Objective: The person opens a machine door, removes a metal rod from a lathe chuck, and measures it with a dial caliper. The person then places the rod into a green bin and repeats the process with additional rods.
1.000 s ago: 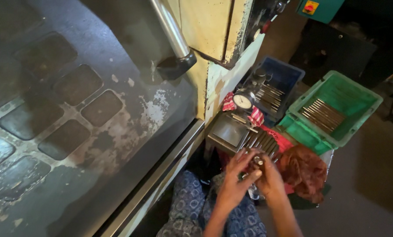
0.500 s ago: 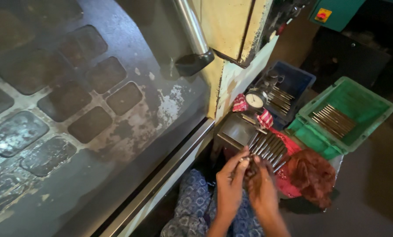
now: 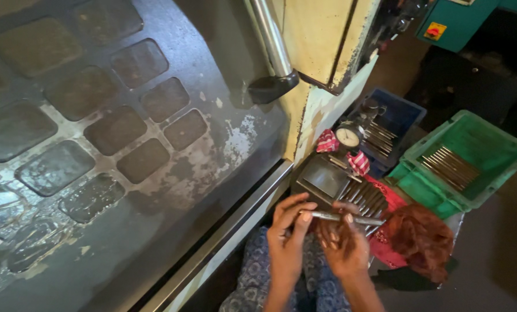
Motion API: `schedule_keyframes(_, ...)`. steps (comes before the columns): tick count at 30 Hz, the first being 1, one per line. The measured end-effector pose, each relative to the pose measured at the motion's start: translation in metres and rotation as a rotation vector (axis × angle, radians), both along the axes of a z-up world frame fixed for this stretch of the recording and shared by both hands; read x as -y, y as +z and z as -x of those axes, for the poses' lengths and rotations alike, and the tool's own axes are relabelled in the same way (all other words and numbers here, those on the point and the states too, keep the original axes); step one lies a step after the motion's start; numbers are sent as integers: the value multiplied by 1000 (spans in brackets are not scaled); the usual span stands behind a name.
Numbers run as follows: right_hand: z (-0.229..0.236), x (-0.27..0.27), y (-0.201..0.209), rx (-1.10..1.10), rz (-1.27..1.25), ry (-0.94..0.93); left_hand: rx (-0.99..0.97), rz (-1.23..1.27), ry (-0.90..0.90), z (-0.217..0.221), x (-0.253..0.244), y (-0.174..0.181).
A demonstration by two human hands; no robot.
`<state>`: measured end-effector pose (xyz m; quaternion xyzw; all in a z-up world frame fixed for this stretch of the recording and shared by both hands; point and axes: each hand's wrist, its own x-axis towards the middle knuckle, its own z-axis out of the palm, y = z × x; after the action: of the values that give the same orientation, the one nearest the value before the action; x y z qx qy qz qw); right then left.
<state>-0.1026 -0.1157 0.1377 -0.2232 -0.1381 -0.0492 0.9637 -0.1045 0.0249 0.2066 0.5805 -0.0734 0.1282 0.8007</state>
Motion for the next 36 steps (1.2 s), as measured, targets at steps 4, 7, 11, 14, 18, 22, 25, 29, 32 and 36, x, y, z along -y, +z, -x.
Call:
schedule_keyframes(4,-16,-7,24,-45,241,176,47,-271,200,1,-33,23)
schedule_keyframes(7,-27,-22,59,-81,465,221,175,-532,318,1,-65,47)
schedule_keyframes(11,-47,-57,110,204,571,-49,260,-746,428,-5,-95,86)
schedule_keyframes(14,-87,-81,144,413,798,-533,293,-908,563,-15,-115,115)
schedule_keyframes(18,-153,-94,180,495,904,-940,306,-1067,736,-36,-147,144)
schedule_keyframes(22,-214,-98,203,582,1068,-1237,292,-1187,878,-70,-177,157)
schedule_keyframes(25,-239,-101,205,647,1122,-1359,316,-1270,985,-103,-197,160)
schedule_keyframes(29,-246,-95,203,587,1286,-1369,339,-1389,1057,-136,-207,156)
schedule_keyframes(32,-247,-86,208,656,1376,-1362,293,-1454,1021,-146,-202,152)
schedule_keyframes(36,-241,-78,212,765,1360,-1245,268,-1515,1028,-146,-197,154)
